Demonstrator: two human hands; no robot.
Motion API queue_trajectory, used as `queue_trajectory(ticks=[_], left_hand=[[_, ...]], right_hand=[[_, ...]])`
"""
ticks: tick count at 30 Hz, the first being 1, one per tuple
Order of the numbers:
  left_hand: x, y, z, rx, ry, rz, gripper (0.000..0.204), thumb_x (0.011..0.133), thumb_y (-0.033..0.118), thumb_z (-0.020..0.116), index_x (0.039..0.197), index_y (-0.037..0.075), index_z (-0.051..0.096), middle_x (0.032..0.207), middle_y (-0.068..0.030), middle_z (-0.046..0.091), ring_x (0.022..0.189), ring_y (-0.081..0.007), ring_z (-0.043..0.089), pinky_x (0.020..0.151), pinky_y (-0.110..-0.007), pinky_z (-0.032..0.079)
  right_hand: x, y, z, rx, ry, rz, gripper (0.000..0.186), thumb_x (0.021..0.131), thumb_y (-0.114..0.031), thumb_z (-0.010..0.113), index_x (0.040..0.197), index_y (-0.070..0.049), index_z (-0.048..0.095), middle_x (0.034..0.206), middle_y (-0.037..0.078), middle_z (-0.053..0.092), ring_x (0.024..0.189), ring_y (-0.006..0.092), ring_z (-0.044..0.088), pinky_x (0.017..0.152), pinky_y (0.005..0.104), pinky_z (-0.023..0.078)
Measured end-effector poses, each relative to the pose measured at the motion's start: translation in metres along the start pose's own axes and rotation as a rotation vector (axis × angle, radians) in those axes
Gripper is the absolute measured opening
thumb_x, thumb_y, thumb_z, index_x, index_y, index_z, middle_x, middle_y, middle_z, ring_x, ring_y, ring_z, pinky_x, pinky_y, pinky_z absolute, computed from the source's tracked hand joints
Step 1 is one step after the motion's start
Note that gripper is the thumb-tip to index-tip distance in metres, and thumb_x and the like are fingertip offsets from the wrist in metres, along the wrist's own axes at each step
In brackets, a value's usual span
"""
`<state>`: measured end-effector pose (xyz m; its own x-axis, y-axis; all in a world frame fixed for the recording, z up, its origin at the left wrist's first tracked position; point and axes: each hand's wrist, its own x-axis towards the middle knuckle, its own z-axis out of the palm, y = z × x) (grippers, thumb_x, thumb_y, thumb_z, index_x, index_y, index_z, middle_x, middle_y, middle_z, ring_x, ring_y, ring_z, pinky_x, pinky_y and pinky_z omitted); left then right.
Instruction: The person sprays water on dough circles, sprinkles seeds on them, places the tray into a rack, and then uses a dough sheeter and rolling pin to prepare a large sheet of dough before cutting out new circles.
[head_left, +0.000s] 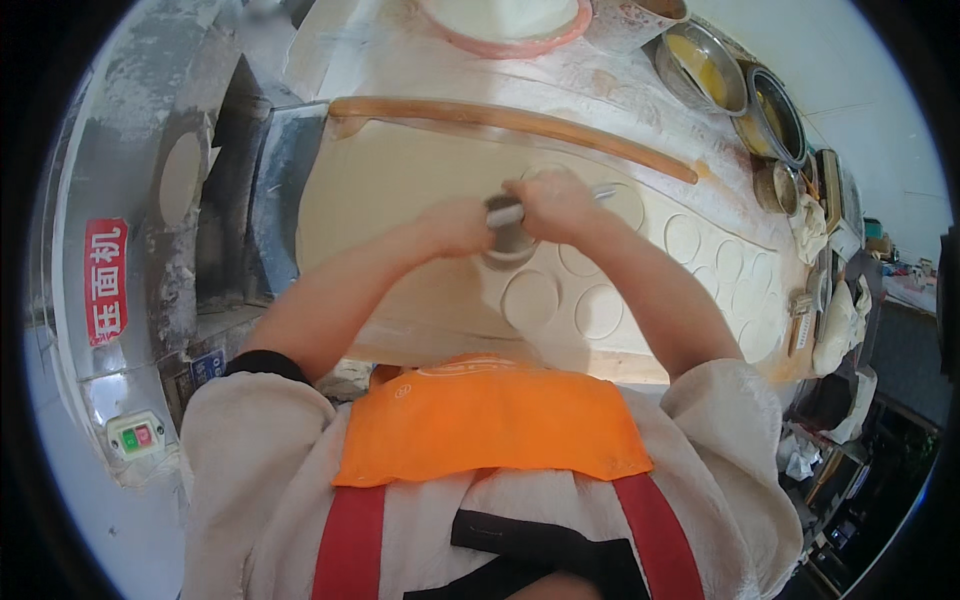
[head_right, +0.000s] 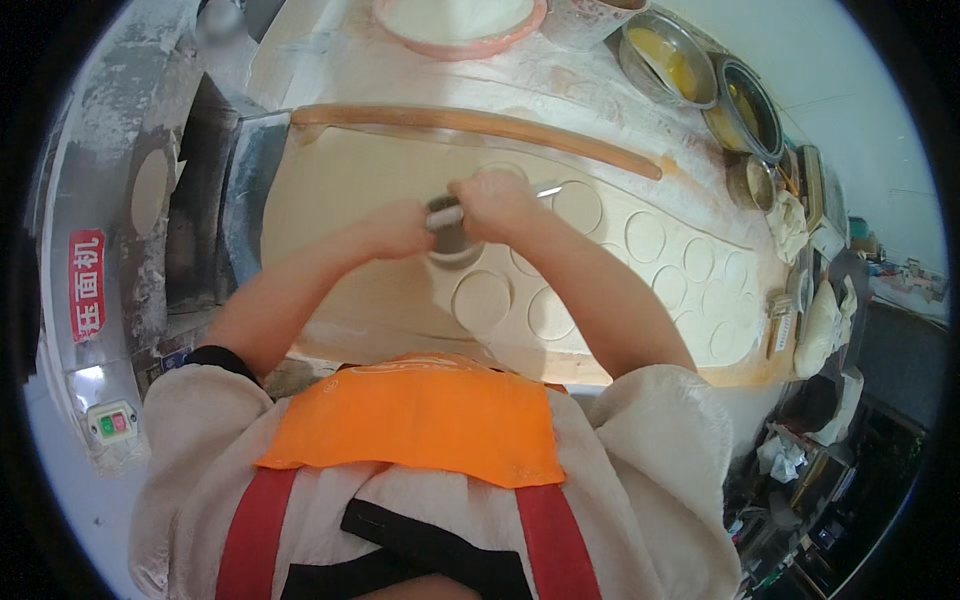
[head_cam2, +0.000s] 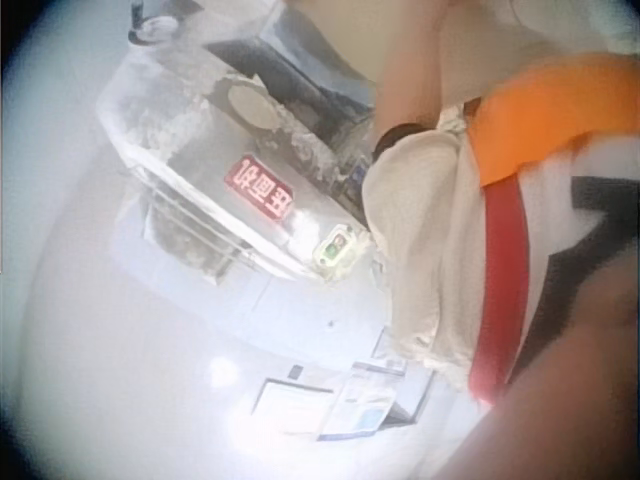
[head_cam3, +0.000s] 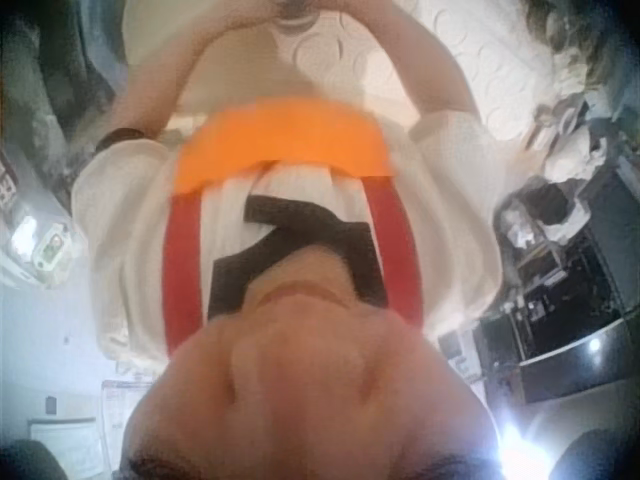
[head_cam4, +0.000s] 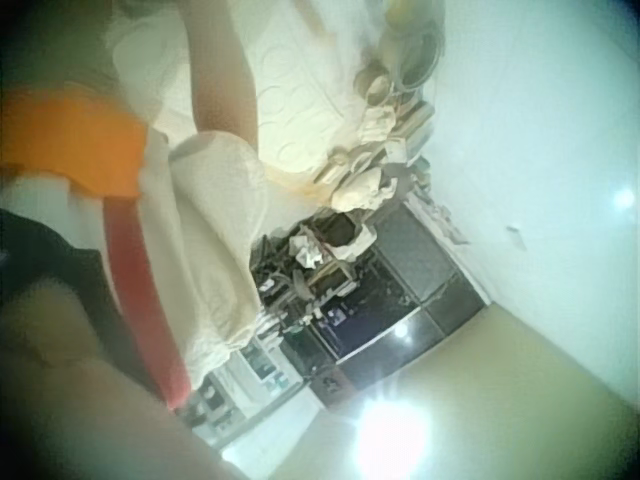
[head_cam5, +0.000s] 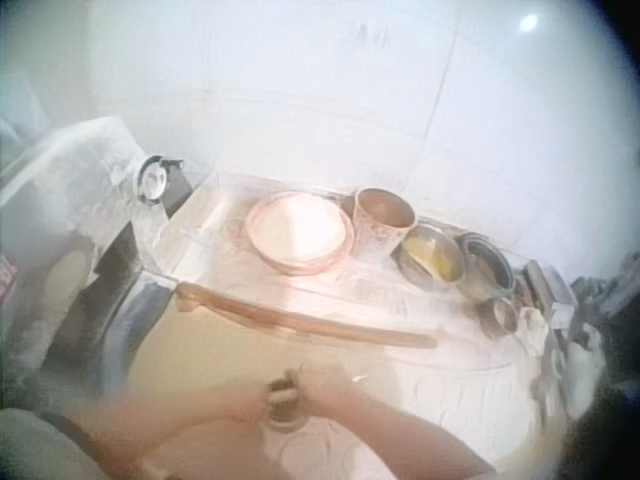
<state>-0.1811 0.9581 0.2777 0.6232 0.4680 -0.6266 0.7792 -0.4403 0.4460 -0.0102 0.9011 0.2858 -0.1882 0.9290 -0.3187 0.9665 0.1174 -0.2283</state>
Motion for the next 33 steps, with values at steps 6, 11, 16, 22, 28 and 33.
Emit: queue_trajectory(ticks=[6,11,16,22,28,33], left_hand=[[-0.058,-0.051,0.031,0.033,0.061,0.005,0.028,0.075,0.021,0.058,0.090,-0.001,0.067,0.081,-0.0206,0.067,0.078,-0.0350,0.066,0.071,-0.045,0.051],[-0.025,-0.042,-0.071,0.111,-0.062,0.063,0.028,0.076,0.022,0.059,0.088,-0.002,0.068,0.076,-0.0198,0.068,0.069,-0.0328,0.066,0.064,-0.041,0.052],[0.036,-0.028,-0.071,0.115,0.300,0.030,0.026,0.073,0.021,0.063,0.086,-0.001,0.069,0.082,-0.0214,0.068,0.079,-0.0349,0.067,0.068,-0.043,0.052],[0.021,-0.045,-0.100,-0.010,0.292,-0.041,0.025,0.074,0.020,0.060,0.090,0.003,0.070,0.087,-0.0194,0.069,0.082,-0.0340,0.068,0.073,-0.042,0.053],[-0.010,-0.095,-0.013,-0.226,0.228,-0.196,0.032,0.073,0.022,0.065,0.099,0.004,0.070,0.083,-0.0183,0.069,0.076,-0.0351,0.067,0.069,-0.043,0.052],[-0.024,-0.090,-0.163,0.081,0.291,0.074,0.033,0.071,0.019,0.068,0.102,0.008,0.069,0.082,-0.0163,0.069,0.073,-0.0347,0.067,0.064,-0.041,0.052]], right_hand=[[-0.013,-0.074,0.038,0.056,0.031,0.008,0.041,0.077,-0.013,0.060,0.117,-0.010,0.058,0.084,0.016,0.067,0.079,0.0329,0.066,0.066,0.0463,0.050],[0.045,-0.050,-0.032,0.078,-0.021,0.001,0.038,0.076,-0.013,0.061,0.114,-0.014,0.057,0.089,0.014,0.068,0.085,0.0323,0.067,0.070,0.0464,0.051],[0.070,0.002,-0.036,-0.010,0.290,0.040,0.046,0.075,-0.012,0.061,0.120,-0.016,0.059,0.085,0.014,0.069,0.080,0.0319,0.066,0.068,0.0455,0.051],[0.099,-0.013,-0.091,-0.141,0.163,-0.128,0.053,0.074,-0.010,0.059,0.127,-0.016,0.056,0.088,0.015,0.069,0.082,0.0328,0.067,0.071,0.0444,0.052],[0.080,-0.063,0.004,-0.023,-0.088,-0.186,0.043,0.076,-0.008,0.058,0.119,-0.012,0.060,0.088,0.014,0.068,0.083,0.0341,0.066,0.071,0.0440,0.051],[0.129,-0.066,-0.108,-0.001,0.290,-0.181,0.050,0.076,-0.008,0.058,0.125,-0.015,0.057,0.089,0.014,0.068,0.086,0.0319,0.066,0.074,0.0434,0.052]])
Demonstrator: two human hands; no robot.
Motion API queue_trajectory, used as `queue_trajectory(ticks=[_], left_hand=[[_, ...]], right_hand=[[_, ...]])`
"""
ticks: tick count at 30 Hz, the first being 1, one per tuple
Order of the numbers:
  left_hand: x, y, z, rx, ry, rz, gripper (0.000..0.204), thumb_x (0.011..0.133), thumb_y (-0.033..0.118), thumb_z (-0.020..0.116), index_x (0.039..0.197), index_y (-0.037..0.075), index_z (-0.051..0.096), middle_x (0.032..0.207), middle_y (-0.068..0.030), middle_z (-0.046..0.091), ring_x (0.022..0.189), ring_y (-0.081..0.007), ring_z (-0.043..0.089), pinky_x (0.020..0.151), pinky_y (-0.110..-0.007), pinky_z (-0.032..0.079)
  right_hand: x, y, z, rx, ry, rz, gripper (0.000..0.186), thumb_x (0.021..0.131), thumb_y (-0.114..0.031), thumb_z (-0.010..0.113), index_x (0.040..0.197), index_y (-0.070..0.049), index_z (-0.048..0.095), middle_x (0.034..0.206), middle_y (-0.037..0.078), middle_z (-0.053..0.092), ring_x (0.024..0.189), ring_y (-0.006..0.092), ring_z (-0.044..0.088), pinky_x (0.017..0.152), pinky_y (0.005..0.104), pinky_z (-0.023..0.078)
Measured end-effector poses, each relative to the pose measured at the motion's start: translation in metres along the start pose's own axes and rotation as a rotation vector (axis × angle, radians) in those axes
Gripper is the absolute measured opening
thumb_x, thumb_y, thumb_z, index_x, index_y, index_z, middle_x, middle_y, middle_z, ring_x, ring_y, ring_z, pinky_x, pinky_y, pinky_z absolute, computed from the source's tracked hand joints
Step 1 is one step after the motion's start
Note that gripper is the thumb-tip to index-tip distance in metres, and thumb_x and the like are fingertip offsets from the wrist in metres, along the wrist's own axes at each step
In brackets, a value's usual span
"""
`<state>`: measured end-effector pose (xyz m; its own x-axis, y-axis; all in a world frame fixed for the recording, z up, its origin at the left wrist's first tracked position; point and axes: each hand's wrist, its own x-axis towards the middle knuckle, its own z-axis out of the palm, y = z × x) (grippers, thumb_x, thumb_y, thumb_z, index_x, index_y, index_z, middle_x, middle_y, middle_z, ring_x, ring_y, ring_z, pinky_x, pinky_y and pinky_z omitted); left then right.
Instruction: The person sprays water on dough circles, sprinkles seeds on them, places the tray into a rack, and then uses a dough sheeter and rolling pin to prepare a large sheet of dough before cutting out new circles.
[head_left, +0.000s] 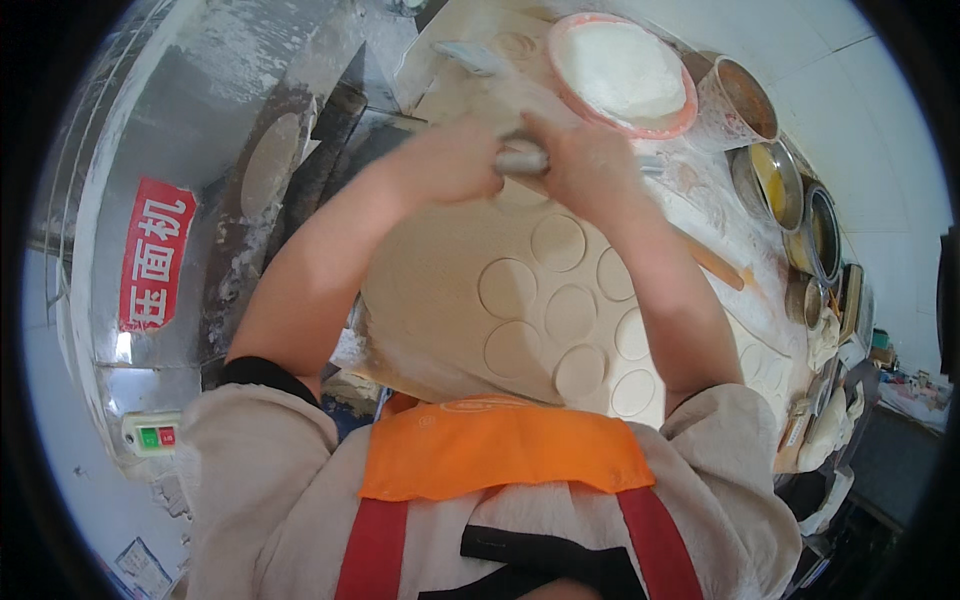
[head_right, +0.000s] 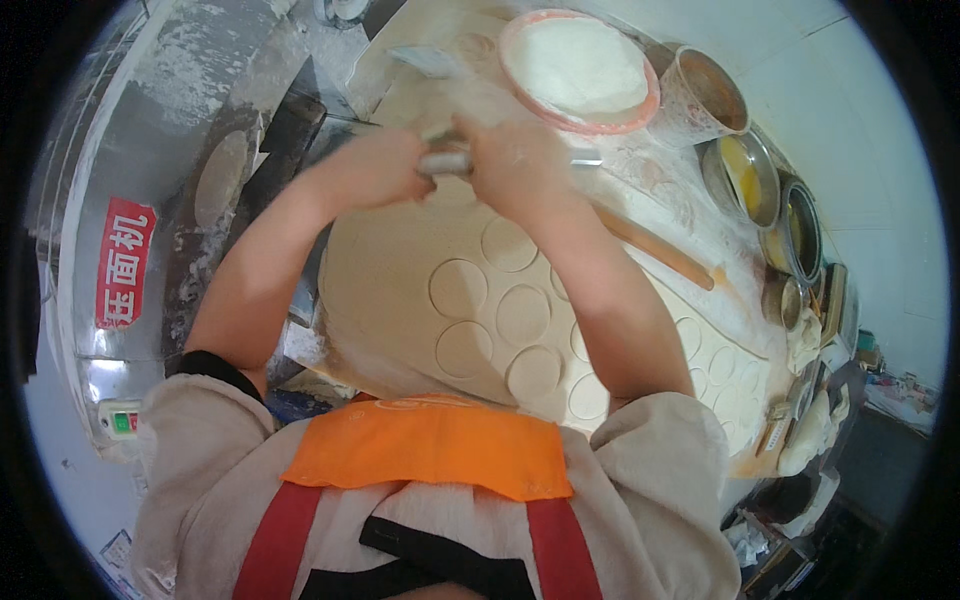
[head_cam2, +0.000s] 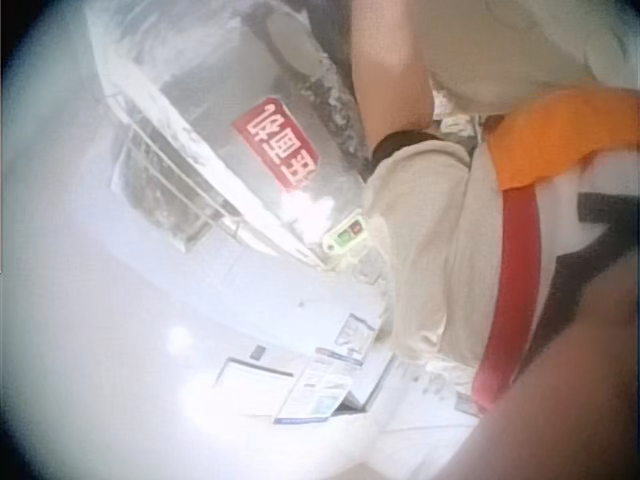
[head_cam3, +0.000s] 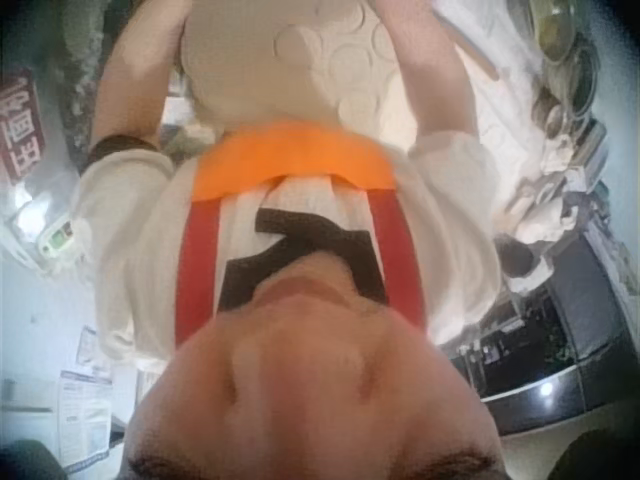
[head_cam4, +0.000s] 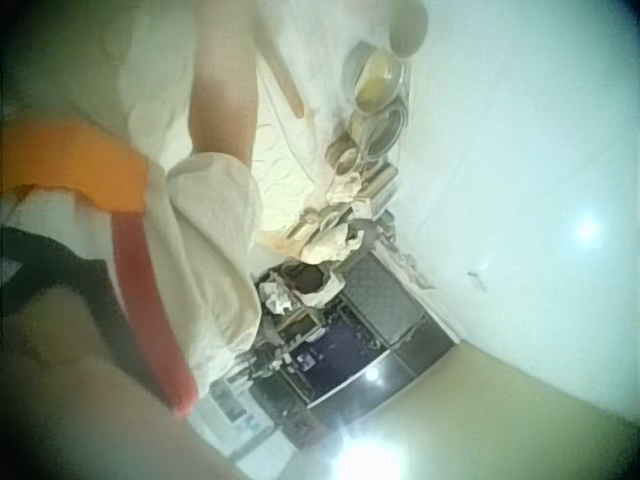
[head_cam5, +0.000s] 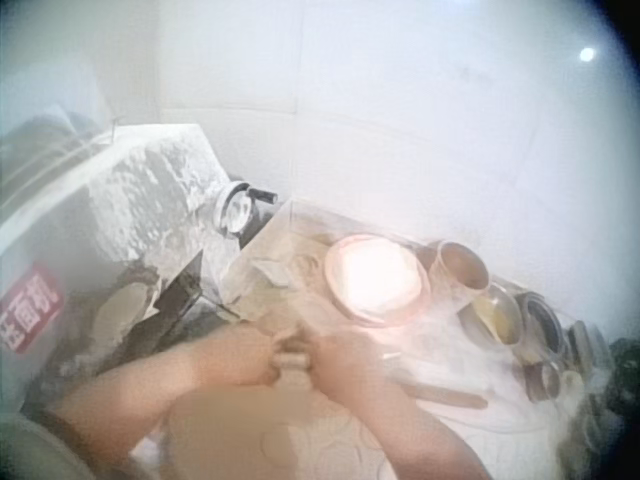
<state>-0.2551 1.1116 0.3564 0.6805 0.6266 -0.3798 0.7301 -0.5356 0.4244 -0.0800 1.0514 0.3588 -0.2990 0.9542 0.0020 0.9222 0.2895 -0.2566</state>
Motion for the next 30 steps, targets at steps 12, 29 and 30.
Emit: queue_trajectory(ticks=[12,29,30], left_hand=[[-0.046,-0.051,0.024,-0.130,0.100,-0.492,0.030,0.074,0.020,0.066,0.095,-0.002,0.068,0.100,-0.0223,0.067,0.096,-0.0365,0.065,0.083,-0.045,0.051],[-0.144,-0.015,0.136,-0.490,-0.191,-0.573,0.038,0.079,0.025,0.067,0.109,0.002,0.066,0.097,-0.0182,0.068,0.090,-0.0321,0.067,0.081,-0.040,0.051],[-0.149,-0.011,0.118,-0.531,-0.054,-0.521,0.040,0.080,0.025,0.067,0.113,0.003,0.063,0.101,-0.0179,0.068,0.094,-0.0319,0.066,0.084,-0.038,0.050]], right_hand=[[0.067,-0.049,0.028,0.018,0.026,-0.186,0.026,0.076,-0.010,0.061,0.101,-0.014,0.065,0.081,0.014,0.068,0.081,0.0303,0.067,0.072,0.0416,0.051],[-0.038,-0.087,0.115,0.058,-0.330,-0.415,0.043,0.077,-0.013,0.061,0.119,-0.014,0.060,0.080,0.013,0.068,0.076,0.0328,0.067,0.068,0.0453,0.052],[-0.033,-0.078,0.106,0.067,-0.325,-0.407,0.046,0.076,-0.012,0.062,0.121,-0.014,0.059,0.080,0.013,0.068,0.077,0.0338,0.067,0.070,0.0455,0.052]])
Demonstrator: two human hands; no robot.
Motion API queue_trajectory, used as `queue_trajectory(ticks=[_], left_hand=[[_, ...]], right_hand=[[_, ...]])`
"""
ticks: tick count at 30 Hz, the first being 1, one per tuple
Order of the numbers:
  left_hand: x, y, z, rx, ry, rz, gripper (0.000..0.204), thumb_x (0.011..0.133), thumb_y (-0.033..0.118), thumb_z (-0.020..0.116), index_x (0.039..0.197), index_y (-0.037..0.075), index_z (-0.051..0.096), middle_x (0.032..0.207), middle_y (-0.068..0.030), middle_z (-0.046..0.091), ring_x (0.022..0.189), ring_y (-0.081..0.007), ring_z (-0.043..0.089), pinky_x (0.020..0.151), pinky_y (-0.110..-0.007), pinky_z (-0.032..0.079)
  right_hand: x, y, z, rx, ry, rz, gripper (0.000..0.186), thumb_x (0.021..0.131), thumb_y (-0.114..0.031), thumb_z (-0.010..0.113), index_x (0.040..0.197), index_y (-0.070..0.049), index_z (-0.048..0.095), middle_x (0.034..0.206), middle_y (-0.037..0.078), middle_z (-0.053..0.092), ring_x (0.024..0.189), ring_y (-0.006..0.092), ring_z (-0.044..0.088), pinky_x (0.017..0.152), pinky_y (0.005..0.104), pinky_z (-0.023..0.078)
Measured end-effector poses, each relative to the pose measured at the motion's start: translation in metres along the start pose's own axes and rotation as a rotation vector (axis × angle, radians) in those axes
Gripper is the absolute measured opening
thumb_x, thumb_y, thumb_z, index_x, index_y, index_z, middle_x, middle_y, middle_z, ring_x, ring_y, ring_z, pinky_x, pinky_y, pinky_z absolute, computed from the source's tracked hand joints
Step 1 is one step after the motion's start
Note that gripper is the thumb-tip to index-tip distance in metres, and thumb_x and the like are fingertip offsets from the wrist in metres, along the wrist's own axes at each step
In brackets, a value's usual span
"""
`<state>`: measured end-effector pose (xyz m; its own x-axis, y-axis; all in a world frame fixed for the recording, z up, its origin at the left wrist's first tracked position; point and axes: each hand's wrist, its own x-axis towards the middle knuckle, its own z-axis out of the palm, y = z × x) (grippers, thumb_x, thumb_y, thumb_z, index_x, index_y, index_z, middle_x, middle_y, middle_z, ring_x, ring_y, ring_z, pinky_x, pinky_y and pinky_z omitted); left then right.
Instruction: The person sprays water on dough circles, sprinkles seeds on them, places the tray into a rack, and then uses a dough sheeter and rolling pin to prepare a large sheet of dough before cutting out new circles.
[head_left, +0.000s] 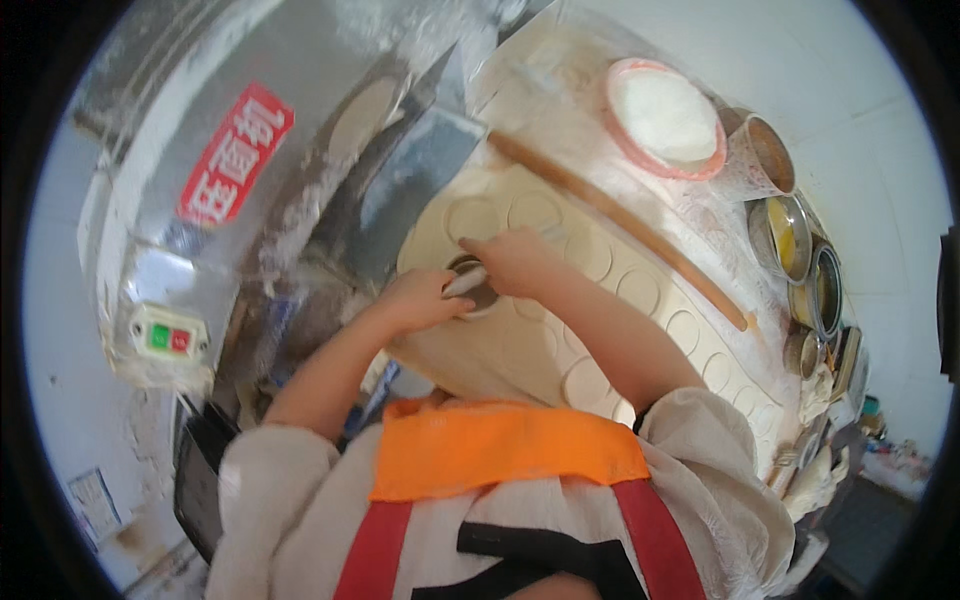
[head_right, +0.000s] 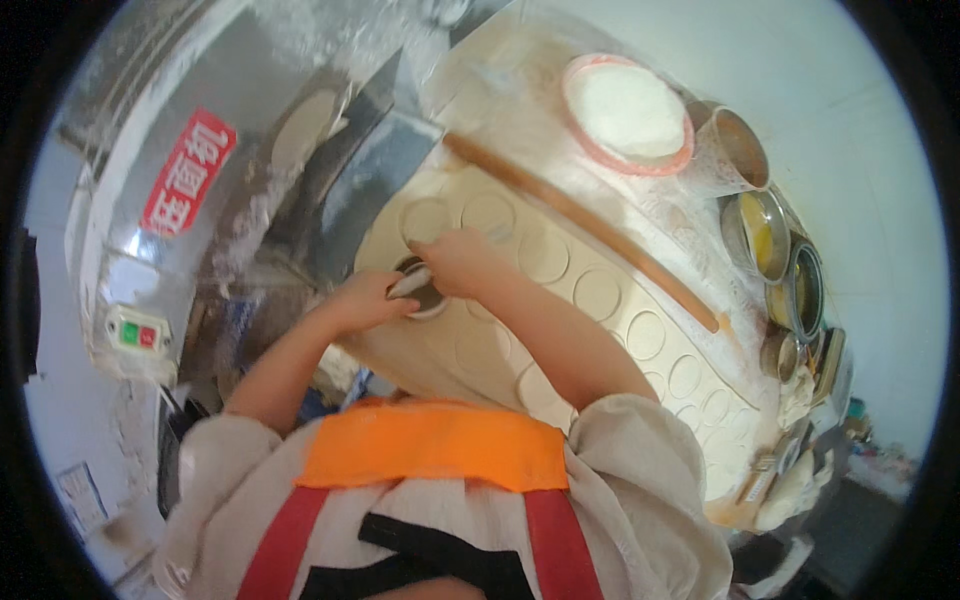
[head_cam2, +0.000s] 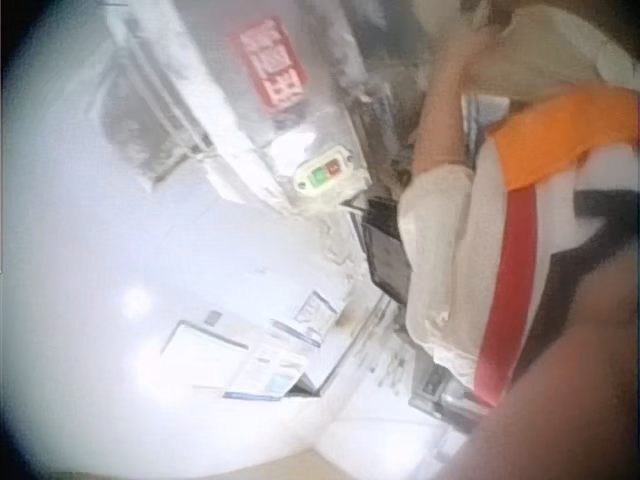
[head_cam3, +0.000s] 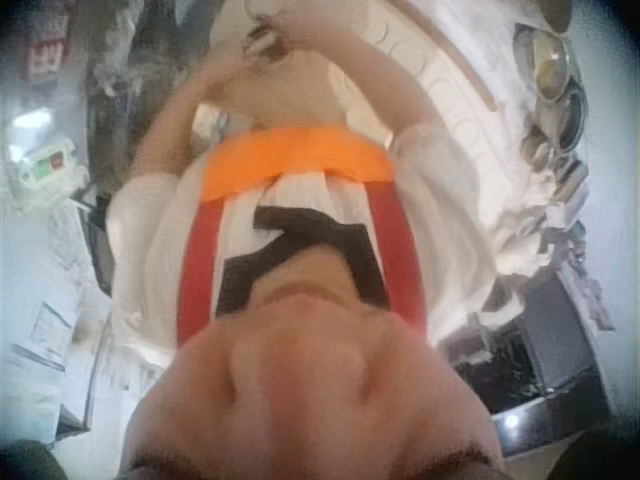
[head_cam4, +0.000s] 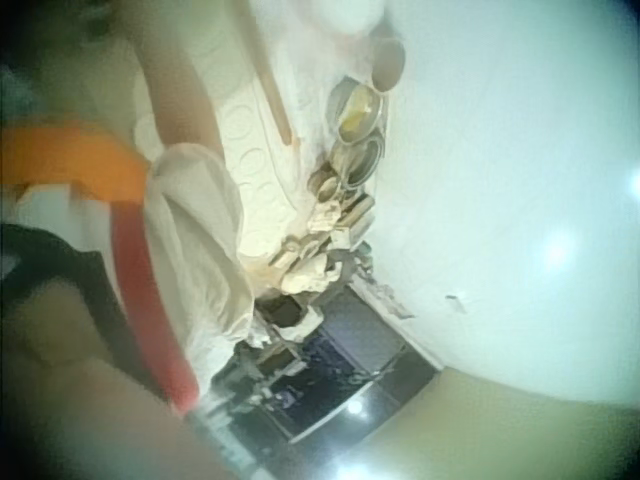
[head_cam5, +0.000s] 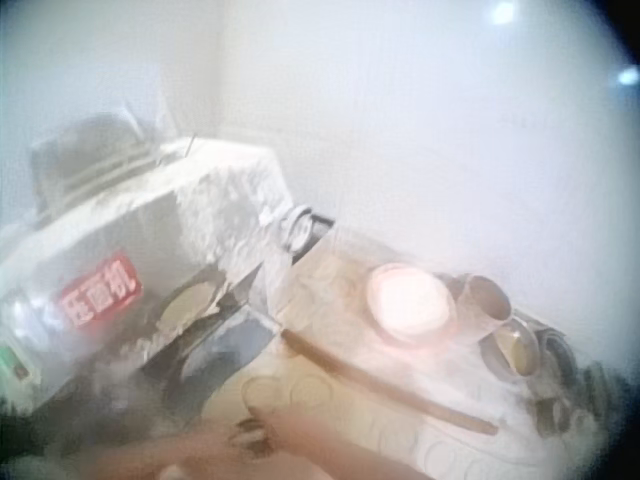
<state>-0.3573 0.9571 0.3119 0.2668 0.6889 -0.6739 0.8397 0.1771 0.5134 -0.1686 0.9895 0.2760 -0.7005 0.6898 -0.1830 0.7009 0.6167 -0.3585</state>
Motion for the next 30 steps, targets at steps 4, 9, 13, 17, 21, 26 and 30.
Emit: queue_trajectory(ticks=[4,9,13,17,21,26,30], left_hand=[[-0.018,-0.018,-0.019,-0.341,0.611,0.632,0.052,0.085,0.023,0.066,0.132,0.007,0.052,0.125,-0.0169,0.059,0.115,-0.0308,0.057,0.099,-0.036,0.043],[0.032,-0.084,0.035,-0.086,0.868,-0.017,0.069,0.077,0.023,0.072,0.138,0.008,0.042,0.131,-0.0215,0.052,0.121,-0.0341,0.051,0.101,-0.041,0.041],[0.054,-0.063,0.046,-0.070,0.880,-0.160,0.060,0.074,0.028,0.072,0.127,0.008,0.051,0.114,-0.0196,0.063,0.105,-0.0348,0.060,0.089,-0.041,0.047],[0.070,-0.093,0.017,0.105,0.677,-0.257,0.037,0.069,0.031,0.071,0.093,0.004,0.066,0.097,-0.0141,0.069,0.090,-0.0328,0.066,0.079,-0.043,0.051],[0.034,-0.055,-0.016,-0.022,1.120,0.058,0.025,0.069,0.021,0.067,0.086,0.002,0.068,0.092,-0.0171,0.068,0.084,-0.0291,0.067,0.074,-0.041,0.051],[-0.066,0.119,0.061,-0.080,0.609,0.866,0.027,0.077,0.007,0.061,0.104,0.008,0.064,0.085,-0.0131,0.063,0.076,-0.0244,0.063,0.067,-0.037,0.049],[-0.073,0.122,0.124,0.069,0.102,1.243,0.030,0.080,0.013,0.064,0.110,0.009,0.061,0.107,-0.0120,0.063,0.094,-0.0316,0.061,0.081,-0.039,0.048]], right_hand=[[-0.099,0.086,-0.007,0.062,0.662,0.506,0.059,0.070,-0.007,0.066,0.127,-0.019,0.057,0.088,0.015,0.069,0.081,0.0368,0.066,0.072,0.0465,0.052],[-0.236,0.198,-0.045,-0.175,0.578,1.314,0.053,0.071,-0.019,0.066,0.123,-0.018,0.059,0.090,0.018,0.069,0.084,0.0376,0.066,0.074,0.0472,0.052],[-0.289,0.270,-0.024,-0.131,0.577,1.328,0.051,0.071,-0.023,0.069,0.121,-0.016,0.059,0.095,0.021,0.067,0.090,0.0383,0.065,0.078,0.0473,0.051],[-0.253,0.219,-0.014,-0.165,0.887,1.030,0.036,0.078,-0.017,0.063,0.112,-0.007,0.061,0.102,0.019,0.067,0.099,0.0363,0.063,0.083,0.0453,0.050],[-0.222,0.144,0.058,0.592,0.963,0.619,0.041,0.081,-0.013,0.066,0.119,0.002,0.059,0.111,0.017,0.066,0.104,0.0296,0.062,0.091,0.0373,0.047],[-0.212,-0.029,0.056,2.045,0.754,0.188,0.055,0.092,-0.035,0.057,0.133,0.000,0.049,0.120,0.011,0.060,0.109,0.0199,0.057,0.094,0.0337,0.044],[-0.278,-0.046,0.061,1.915,1.108,0.565,0.045,0.090,-0.028,0.058,0.125,0.000,0.054,0.117,0.013,0.060,0.103,0.0196,0.058,0.089,0.0350,0.046]])
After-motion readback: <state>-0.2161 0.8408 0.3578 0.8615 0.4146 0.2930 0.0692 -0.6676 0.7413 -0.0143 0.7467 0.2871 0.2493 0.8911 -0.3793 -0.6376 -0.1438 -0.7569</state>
